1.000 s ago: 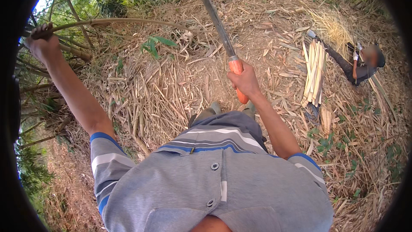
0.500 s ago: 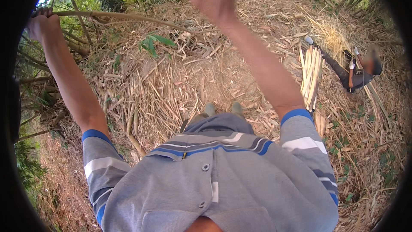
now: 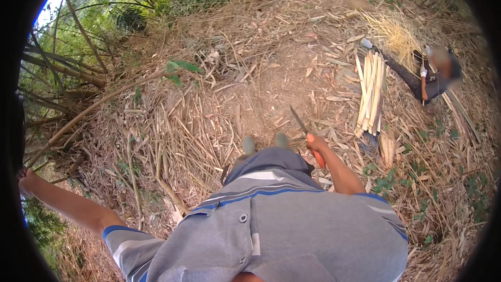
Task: The person walks through a bamboo grove and uses a machete to cut and strip bamboo stalks. They then sit on the ground to continue splitting and processing the bamboo into smaller pieces.
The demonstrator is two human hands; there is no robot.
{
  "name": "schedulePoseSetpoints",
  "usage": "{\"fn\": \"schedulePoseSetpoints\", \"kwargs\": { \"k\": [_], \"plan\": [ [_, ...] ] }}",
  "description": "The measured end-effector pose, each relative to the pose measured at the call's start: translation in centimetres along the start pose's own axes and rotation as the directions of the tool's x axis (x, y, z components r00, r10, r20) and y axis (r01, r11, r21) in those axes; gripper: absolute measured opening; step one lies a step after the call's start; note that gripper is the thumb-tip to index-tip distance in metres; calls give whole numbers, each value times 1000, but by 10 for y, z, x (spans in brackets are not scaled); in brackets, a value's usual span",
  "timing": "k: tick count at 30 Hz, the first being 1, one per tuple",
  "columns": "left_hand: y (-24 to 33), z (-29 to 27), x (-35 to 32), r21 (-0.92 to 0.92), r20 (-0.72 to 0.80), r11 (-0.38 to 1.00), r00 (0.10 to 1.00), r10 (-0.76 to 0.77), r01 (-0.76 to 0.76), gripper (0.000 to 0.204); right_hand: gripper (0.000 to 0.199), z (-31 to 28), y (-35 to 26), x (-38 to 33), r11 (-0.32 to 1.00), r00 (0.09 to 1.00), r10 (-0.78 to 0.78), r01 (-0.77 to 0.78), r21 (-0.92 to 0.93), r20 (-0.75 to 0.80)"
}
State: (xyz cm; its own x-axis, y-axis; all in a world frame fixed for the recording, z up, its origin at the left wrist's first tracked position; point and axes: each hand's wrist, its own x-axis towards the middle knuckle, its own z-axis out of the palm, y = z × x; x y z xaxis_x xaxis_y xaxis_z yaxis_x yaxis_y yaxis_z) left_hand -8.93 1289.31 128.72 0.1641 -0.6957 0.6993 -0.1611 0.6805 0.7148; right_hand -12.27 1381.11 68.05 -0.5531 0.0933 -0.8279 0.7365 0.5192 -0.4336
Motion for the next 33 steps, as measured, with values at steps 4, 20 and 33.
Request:
{"fn": "schedulePoseSetpoints", "kwargs": {
  "k": [4, 20, 33],
  "plan": [
    [-58, -18, -33, 322, 64, 947, 998, -30, 8, 30, 17, -22, 35, 26, 998, 999, 35, -34, -47, 21],
    [-130, 45, -418, 449, 846, 722, 510, -155, -527, 40, 12, -39, 108, -48, 944, 958, 286, -282, -170, 0],
    [-219, -166, -675, 458, 876, 882, -224, -427, 112, 46, 14, 60, 133, -130, 783, 953, 279, -297, 546, 119]
  ]
}}
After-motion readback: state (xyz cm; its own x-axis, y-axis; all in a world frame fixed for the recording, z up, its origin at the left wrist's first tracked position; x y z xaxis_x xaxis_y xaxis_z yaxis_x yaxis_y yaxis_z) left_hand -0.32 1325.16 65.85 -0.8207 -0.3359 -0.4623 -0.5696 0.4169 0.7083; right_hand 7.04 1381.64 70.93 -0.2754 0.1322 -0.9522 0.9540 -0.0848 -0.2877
